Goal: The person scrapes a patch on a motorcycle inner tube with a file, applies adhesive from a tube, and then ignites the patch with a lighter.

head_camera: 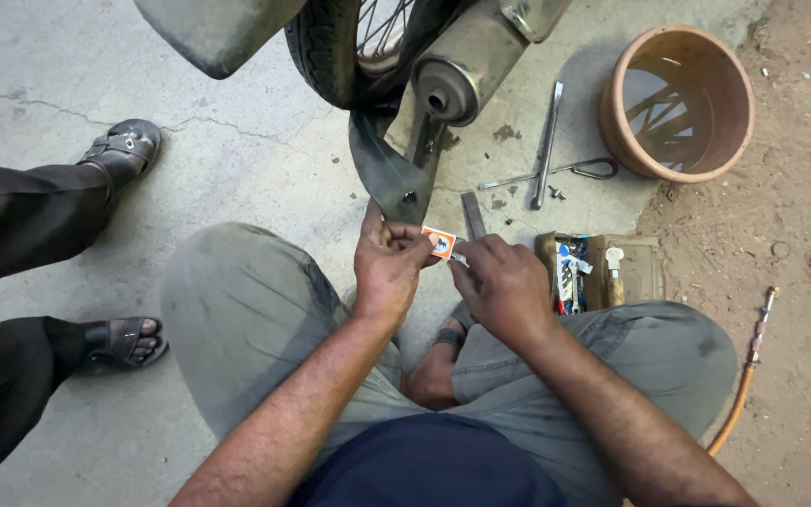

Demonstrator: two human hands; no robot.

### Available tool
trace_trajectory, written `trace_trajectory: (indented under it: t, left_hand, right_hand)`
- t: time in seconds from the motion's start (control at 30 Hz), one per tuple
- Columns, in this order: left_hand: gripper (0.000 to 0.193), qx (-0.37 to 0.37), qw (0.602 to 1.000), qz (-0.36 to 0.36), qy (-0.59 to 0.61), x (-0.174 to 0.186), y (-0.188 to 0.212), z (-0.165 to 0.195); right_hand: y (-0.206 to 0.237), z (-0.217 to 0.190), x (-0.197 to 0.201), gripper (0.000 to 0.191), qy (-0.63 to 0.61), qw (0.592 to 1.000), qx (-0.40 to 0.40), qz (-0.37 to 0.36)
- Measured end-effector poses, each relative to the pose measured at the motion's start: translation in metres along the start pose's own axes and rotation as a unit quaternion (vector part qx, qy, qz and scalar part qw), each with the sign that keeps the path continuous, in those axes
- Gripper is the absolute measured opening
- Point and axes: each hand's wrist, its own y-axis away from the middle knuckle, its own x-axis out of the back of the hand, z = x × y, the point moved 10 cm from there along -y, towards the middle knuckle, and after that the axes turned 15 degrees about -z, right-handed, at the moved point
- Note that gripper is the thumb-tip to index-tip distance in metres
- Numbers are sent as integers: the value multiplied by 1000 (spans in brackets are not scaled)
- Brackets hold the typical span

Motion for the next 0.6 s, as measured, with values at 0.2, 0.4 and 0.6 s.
trace_trajectory:
  t: [0.2,0.4,0.6]
  left_hand:
    - [65,4,1000,3,-5,0,0,2]
    - [70,5,1000,5,-28,0,2,0]
    - [76,-23,1000,-12,-4,-1,1,-3]
  right_hand:
    - [3,-12,-1,10,62,997,34,14]
    - [2,9,-7,12,-83,996,-44,-10]
    - [2,39,-32,13,-250,951,-159,-90]
